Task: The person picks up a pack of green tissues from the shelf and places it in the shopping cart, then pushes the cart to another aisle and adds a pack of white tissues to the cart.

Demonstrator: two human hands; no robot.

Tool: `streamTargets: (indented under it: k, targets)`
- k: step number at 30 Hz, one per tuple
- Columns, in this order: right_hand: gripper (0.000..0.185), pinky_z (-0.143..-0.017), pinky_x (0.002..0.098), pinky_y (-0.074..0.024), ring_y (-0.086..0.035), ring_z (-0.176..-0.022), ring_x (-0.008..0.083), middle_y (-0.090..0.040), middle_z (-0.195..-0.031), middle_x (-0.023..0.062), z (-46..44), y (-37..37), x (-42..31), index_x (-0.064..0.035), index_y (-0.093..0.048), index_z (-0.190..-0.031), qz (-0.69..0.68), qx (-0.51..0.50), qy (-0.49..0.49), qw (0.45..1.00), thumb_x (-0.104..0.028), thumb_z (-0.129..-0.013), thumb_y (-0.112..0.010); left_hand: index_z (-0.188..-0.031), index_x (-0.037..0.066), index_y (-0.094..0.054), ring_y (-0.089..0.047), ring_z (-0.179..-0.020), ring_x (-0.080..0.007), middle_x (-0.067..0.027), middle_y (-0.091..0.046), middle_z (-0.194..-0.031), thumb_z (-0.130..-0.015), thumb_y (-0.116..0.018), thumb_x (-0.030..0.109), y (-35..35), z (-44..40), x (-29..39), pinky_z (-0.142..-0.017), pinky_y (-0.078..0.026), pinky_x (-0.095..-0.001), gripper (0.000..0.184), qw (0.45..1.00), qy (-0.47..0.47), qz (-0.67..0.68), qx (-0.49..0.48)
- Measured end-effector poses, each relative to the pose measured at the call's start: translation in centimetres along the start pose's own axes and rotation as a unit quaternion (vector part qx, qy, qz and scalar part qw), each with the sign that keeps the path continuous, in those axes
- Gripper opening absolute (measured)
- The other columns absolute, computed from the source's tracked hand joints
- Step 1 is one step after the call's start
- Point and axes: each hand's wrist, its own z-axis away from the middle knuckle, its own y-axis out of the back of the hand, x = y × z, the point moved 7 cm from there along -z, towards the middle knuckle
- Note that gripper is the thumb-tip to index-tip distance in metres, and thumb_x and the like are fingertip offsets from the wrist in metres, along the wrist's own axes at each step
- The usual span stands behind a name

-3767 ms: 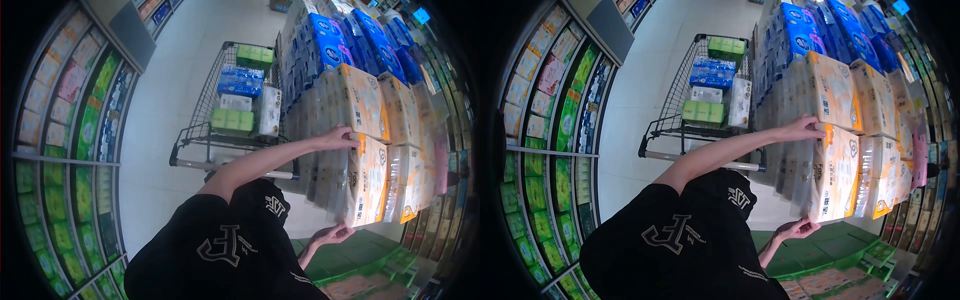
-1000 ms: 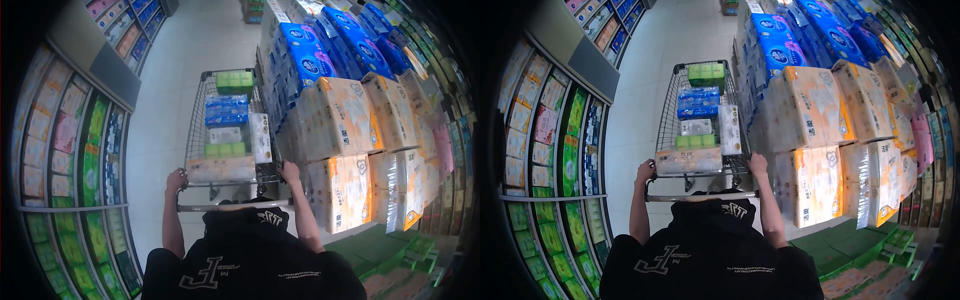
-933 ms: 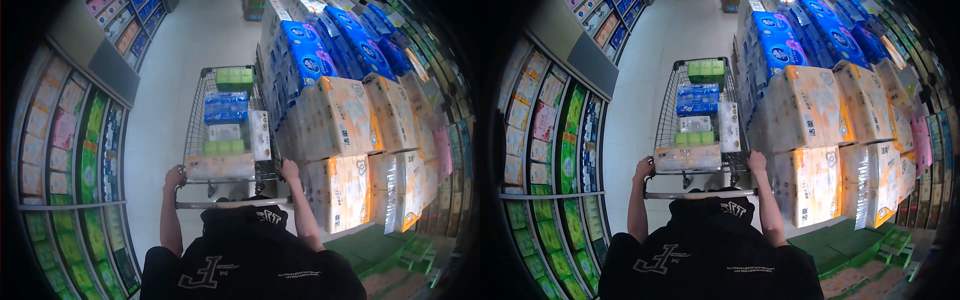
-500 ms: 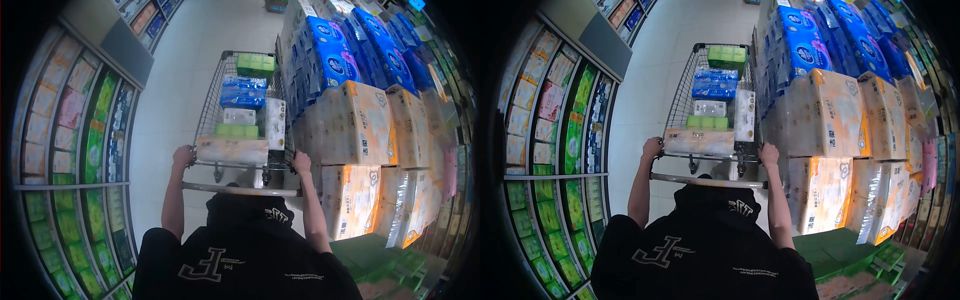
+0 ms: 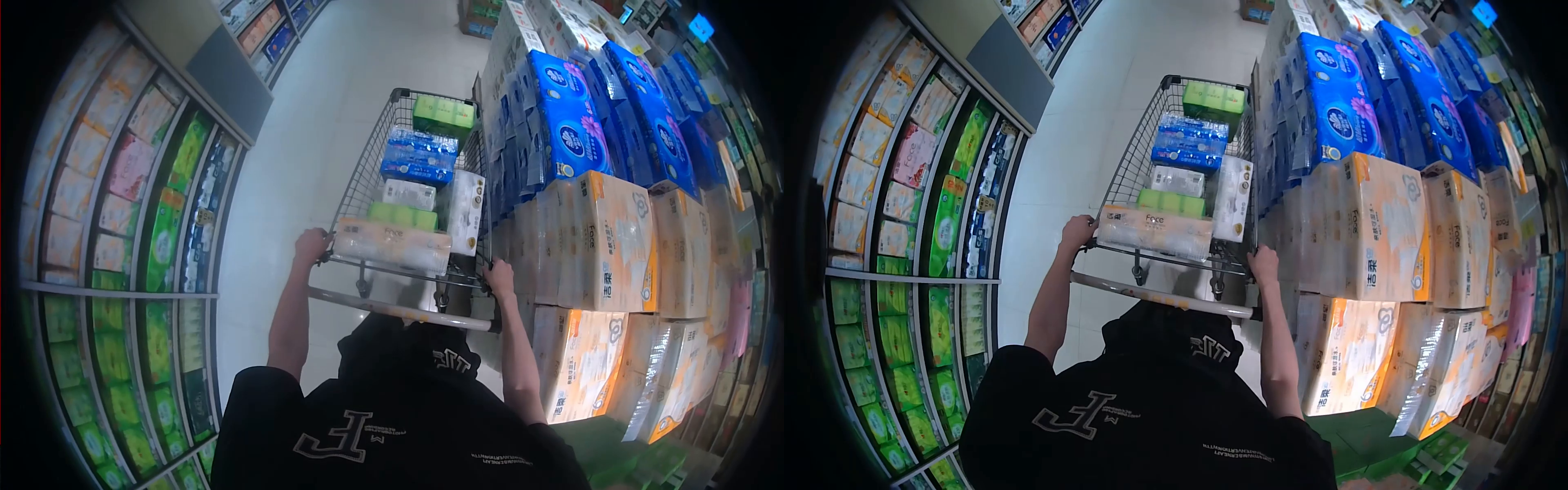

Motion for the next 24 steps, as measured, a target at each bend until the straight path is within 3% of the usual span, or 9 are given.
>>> streamTargets:
  k: [8, 14, 24]
  targets:
    - [0.028, -0.083, 0.0486, -0.0521, -0.064, -0.089, 0.0419, -0.067, -0.09, 0.0254, -1.9, 0.0, -0.3, 0.0005, -0.068, -0.096, 0.005, -0.003, -0.003, 1.0, -0.019, -0.076, -0.069, -0.095, 0.009, -0.072, -0.068, -0.084, -0.0326, -0.0149, -0.071, -0.086, -0.09, -0.055, 0.044, 0.4, -2.1, 0.2, -0.077, -0.054, -0.0444, 0.039, 1.0, -0.003, 0.01, 0.022]
    - [0.028, -0.084, 0.0478, -0.0517, -0.064, -0.091, 0.041, -0.067, -0.091, 0.0253, -3.6, 0.1, -0.5, -0.0011, -0.068, -0.099, 0.005, -0.009, -0.034, 0.999, -0.016, -0.076, -0.067, -0.101, 0.009, -0.072, -0.068, -0.088, -0.0304, -0.0145, -0.071, -0.09, -0.084, -0.065, 0.038, 1.4, -3.0, 1.5, -0.08, -0.054, -0.0419, 0.034, 1.0, -0.01, 0.014, -0.006]
    - [0.031, -0.084, 0.0465, -0.0522, -0.065, -0.089, 0.0389, -0.068, -0.09, 0.0238, -5.8, 1.6, -2.6, -0.0016, -0.068, -0.099, 0.021, 0.033, 0.009, 0.999, -0.016, -0.071, -0.068, -0.105, 0.008, -0.071, -0.068, -0.089, -0.0303, -0.0156, -0.071, -0.092, -0.077, -0.071, 0.033, 1.2, -7.2, 1.3, -0.082, -0.054, -0.0418, 0.037, 0.999, -0.037, -0.011, -0.018]
